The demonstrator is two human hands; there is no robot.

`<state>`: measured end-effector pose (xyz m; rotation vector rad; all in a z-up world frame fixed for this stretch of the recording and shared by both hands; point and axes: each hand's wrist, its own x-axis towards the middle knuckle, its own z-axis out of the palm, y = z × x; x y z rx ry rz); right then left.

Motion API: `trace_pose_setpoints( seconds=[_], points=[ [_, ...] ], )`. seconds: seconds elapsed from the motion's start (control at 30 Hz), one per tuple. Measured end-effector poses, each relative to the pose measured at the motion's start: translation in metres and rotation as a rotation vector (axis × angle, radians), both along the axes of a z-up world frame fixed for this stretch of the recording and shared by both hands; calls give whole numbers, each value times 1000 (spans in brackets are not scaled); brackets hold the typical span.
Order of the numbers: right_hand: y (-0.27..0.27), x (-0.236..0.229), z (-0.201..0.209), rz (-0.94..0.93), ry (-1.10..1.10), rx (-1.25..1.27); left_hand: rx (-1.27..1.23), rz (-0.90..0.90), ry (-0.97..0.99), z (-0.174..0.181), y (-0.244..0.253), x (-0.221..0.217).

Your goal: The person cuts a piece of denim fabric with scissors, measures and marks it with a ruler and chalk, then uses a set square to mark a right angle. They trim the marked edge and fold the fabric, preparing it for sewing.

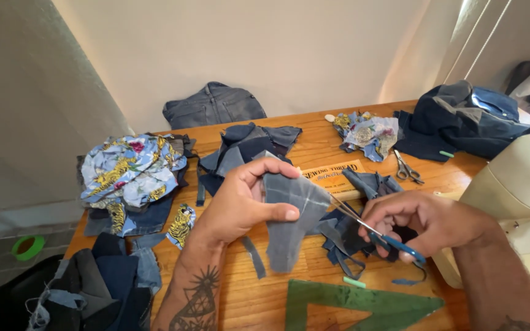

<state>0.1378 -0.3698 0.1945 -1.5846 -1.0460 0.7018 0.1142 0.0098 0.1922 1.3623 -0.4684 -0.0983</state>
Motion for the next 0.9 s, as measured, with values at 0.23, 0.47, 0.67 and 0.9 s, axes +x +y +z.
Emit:
trace_pose_setpoints(
  seconds=[0.23, 0.47, 0.67, 0.9],
  points=[
    [0, 4, -1, 29, 5, 23, 230, -7, -190, 5, -6, 1],
    [5, 13, -9, 112, -41, 44, 307, 22, -178, 10, -5, -3],
    [3, 14, -16, 128, -20, 56, 350, -7, -215, 8, -4, -1],
    [8, 16, -23, 126, -29, 56, 362, -33, -232, 7, -7, -1]
  ],
)
